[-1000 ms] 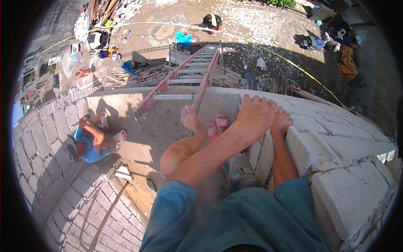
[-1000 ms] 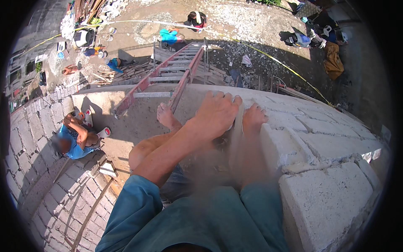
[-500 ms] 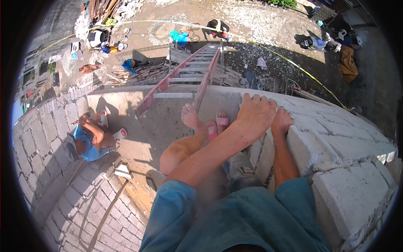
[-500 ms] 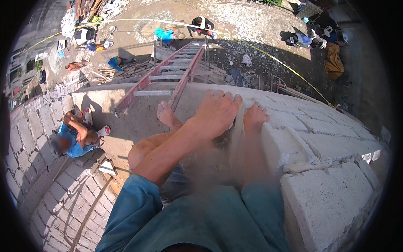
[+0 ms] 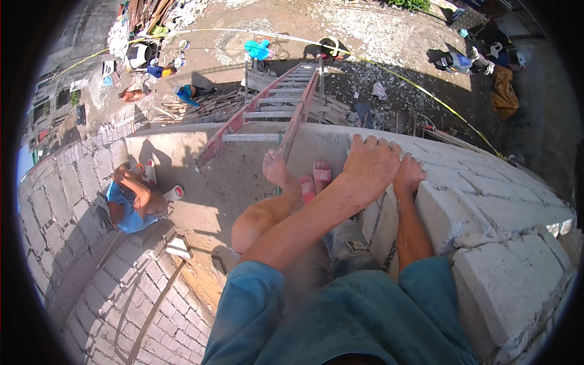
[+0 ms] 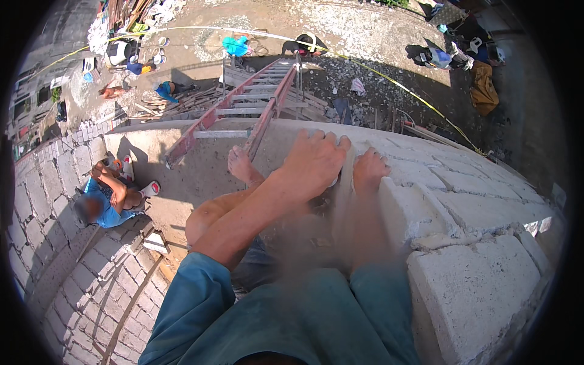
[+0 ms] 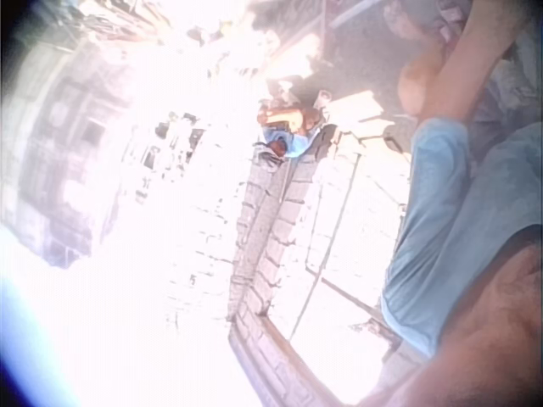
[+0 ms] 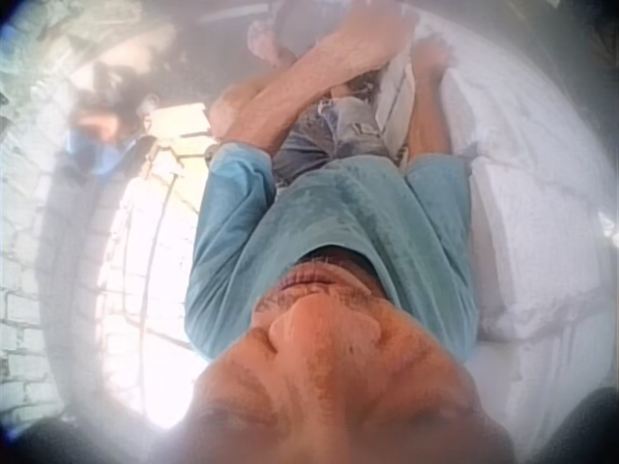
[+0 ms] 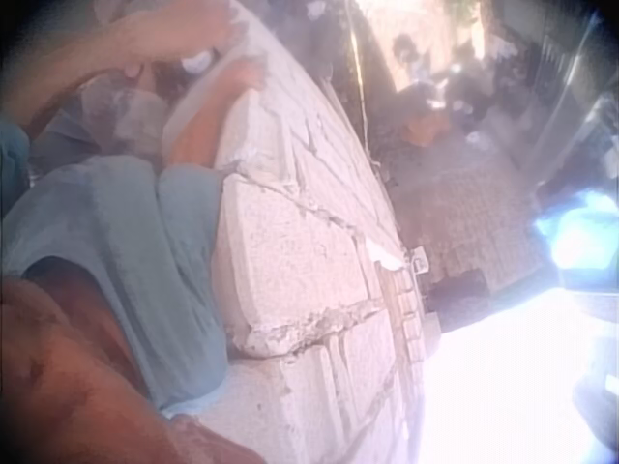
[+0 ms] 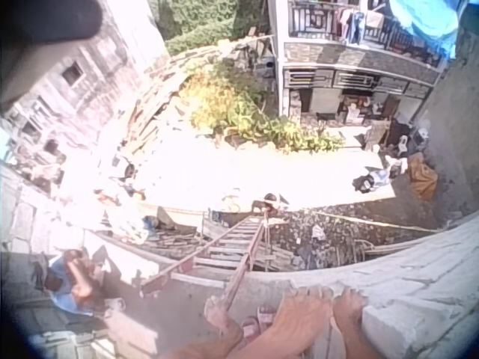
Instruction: Inspecting or working on a concrete block wall on a rooftop at a construction site.
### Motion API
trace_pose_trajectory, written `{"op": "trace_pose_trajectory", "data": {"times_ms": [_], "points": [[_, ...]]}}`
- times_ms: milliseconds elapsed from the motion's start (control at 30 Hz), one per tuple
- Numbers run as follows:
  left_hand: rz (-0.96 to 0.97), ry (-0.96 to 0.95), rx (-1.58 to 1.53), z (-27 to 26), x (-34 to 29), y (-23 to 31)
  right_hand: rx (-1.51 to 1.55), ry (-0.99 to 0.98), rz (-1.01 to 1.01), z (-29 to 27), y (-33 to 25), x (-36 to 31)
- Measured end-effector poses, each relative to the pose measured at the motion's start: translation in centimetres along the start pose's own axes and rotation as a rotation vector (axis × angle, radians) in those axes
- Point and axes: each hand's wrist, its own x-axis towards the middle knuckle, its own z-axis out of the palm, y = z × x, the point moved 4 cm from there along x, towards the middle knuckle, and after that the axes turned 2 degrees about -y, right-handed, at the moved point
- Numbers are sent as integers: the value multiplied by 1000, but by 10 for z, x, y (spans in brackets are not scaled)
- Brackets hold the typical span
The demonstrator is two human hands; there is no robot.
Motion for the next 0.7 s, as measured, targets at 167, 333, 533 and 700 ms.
{"op": "trace_pose_trajectory", "data": {"times_ms": [167, 333, 533, 700], "points": [[-2, -7, -3, 0, 0, 0, 5, -26, 15, -4, -3, 0], [-2, -2, -14, 0, 0, 1, 4, -24, 18, 5, 1, 1], [-8, -22, -12, -1, 0, 1, -5, 26, -20, 7, 0, -1], [-6, -25, -18, -2, 0, 2, -3, 8, -8, 5, 0, 0]]}}
